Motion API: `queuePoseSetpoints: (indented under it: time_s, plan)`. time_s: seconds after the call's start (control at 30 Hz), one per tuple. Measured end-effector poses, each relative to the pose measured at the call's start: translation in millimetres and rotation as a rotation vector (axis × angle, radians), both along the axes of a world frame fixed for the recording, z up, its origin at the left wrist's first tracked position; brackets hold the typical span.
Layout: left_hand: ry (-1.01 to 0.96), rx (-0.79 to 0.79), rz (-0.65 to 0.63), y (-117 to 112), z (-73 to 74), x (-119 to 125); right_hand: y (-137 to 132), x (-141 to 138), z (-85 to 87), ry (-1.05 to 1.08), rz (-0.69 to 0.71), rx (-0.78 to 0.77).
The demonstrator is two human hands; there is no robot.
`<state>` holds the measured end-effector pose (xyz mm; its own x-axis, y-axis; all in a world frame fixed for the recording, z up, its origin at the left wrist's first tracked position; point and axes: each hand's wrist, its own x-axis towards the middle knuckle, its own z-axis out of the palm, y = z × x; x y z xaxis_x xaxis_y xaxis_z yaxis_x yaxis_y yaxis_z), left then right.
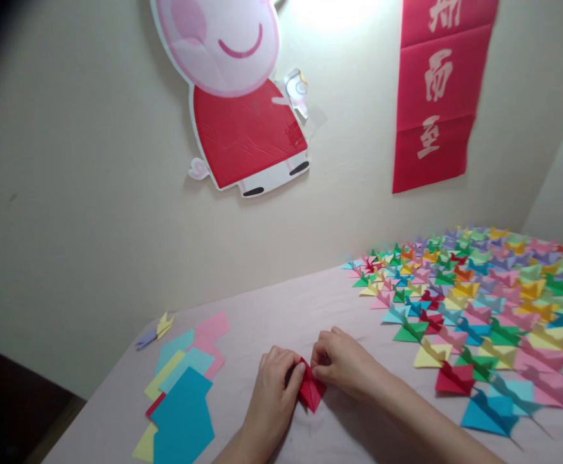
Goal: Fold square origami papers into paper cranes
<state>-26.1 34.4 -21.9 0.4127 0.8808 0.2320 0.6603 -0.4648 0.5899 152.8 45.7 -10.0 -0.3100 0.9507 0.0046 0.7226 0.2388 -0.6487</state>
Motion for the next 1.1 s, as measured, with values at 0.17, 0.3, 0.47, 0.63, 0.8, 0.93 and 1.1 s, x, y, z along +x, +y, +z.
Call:
queuePoseSetpoints:
  time_s: [0.17,0.3,0.47,0.63,0.8,0.93,1.1]
  plan:
    - [-0.029,-0.010,-0.006,-0.5,0.9,-1.5,-7.9,-7.1,5.3,-0.062,-0.034,0.036]
    - [-0.049,0.011,-0.032,-3.5,6.5,-1.1,-10.3,-8.8,1.9,-0.061,-0.055,0.051]
    - [-0.017,0.060,0.006,-3.2,4.4,2.1,-9.4,-7.8,0.9,-0.044,-0.051,0.052]
    - [-0.029,0.062,0.022,0.1,0.0,2.9,-7.6,-6.8,6.1,-0.063,-0.030,0.019]
    - [-0.072,0.027,-0.013,0.1,2.0,2.7,-7.4,-6.4,5.4,-0.054,-0.008,0.039]
    - [-0.212,-0.054,-0.001,-0.9,2.9,0.7,-8.3,-5.7,4.1,0.019,-0.017,0.052]
    - [-0.454,-0.253,0.147,-4.3,3.9,-0.6,-6.3,-3.7,6.2,0.227,-0.140,0.005]
